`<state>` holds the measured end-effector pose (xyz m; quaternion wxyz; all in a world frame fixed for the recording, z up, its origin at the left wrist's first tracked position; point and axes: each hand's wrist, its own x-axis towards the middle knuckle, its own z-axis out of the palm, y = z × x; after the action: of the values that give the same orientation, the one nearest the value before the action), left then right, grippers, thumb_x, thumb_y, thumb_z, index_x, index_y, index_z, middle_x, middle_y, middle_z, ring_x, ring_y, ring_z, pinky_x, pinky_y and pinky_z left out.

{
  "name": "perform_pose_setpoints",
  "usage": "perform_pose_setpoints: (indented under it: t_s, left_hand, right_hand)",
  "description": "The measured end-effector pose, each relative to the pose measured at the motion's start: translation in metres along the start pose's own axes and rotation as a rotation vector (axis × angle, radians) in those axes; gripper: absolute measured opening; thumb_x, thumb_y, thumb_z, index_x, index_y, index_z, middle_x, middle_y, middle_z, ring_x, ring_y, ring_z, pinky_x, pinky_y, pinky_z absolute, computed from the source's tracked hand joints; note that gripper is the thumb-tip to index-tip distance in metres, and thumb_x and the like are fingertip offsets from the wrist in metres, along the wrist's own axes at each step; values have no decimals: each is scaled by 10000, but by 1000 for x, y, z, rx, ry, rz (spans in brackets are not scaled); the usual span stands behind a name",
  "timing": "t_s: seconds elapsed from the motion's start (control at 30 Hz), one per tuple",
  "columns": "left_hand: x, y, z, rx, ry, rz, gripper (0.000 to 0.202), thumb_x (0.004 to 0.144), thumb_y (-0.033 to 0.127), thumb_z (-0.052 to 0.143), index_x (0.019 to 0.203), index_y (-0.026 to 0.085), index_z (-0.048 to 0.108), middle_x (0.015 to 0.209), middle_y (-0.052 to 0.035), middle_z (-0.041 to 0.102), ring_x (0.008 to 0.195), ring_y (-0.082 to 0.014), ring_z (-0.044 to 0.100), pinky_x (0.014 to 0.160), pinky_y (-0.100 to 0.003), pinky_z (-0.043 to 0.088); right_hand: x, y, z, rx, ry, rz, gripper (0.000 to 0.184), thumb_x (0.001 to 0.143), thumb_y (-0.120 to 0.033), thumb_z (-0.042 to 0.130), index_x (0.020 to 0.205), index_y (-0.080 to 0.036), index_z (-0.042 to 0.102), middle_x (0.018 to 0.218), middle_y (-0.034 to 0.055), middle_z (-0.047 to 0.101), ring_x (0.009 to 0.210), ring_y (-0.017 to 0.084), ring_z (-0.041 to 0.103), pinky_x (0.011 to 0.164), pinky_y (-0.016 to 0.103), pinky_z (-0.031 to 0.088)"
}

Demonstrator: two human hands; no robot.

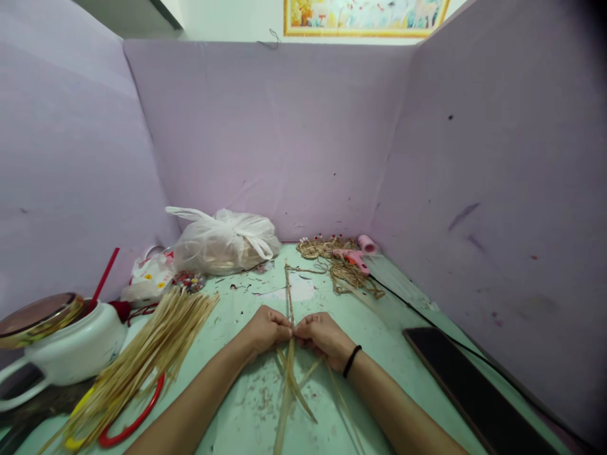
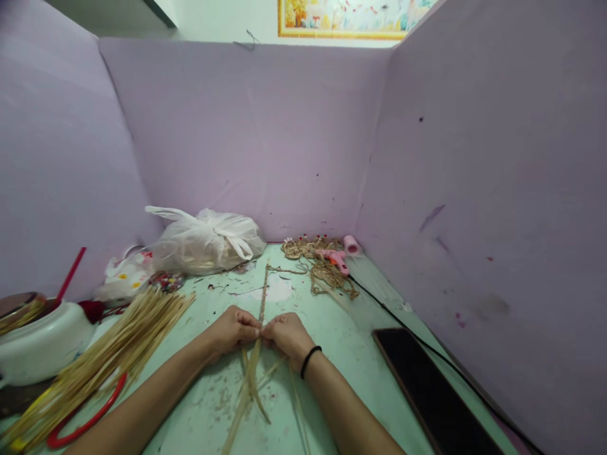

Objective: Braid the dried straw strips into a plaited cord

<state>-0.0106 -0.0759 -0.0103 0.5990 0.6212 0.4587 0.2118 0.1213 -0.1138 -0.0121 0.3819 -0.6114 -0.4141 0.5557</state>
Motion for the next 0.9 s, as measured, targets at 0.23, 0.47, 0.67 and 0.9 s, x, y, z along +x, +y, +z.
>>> perform_pose_setpoints:
  t_s: [0.23,0.47,0.67,0.9]
  left_hand:
    - [-6,2,-1,68,-76,43,77,502,185,500,475,119,529,366,71,312,366,-28,213,398,-208,124]
    - [-14,20,-10,233,-22,-133,102,563,210,526,532,120,564,362,37,419,304,-45,244,362,-213,154]
    - [-27,23,20,647,134,-93,113,576,159,495,543,116,594,451,-16,491,432,-105,421,427,-219,253]
    - [-35,20,34,809,210,48,101,613,168,524,530,136,574,531,-57,537,516,-154,510,477,-232,297]
  right_hand:
    - [1,3,-2,-56,-20,-31,134,552,-101,488,423,-138,486,317,-62,359,306,30,216,354,213,95]
    - [-1,2,0,-68,-18,-58,121,541,-90,476,428,-129,491,336,-60,377,319,24,222,366,210,102]
    - [-3,2,0,29,-44,-15,91,523,-95,468,446,-143,466,317,-80,325,313,26,195,366,211,84]
    - [-2,4,-1,51,-48,-31,75,504,-82,480,459,-141,471,322,-75,354,324,31,242,361,199,117]
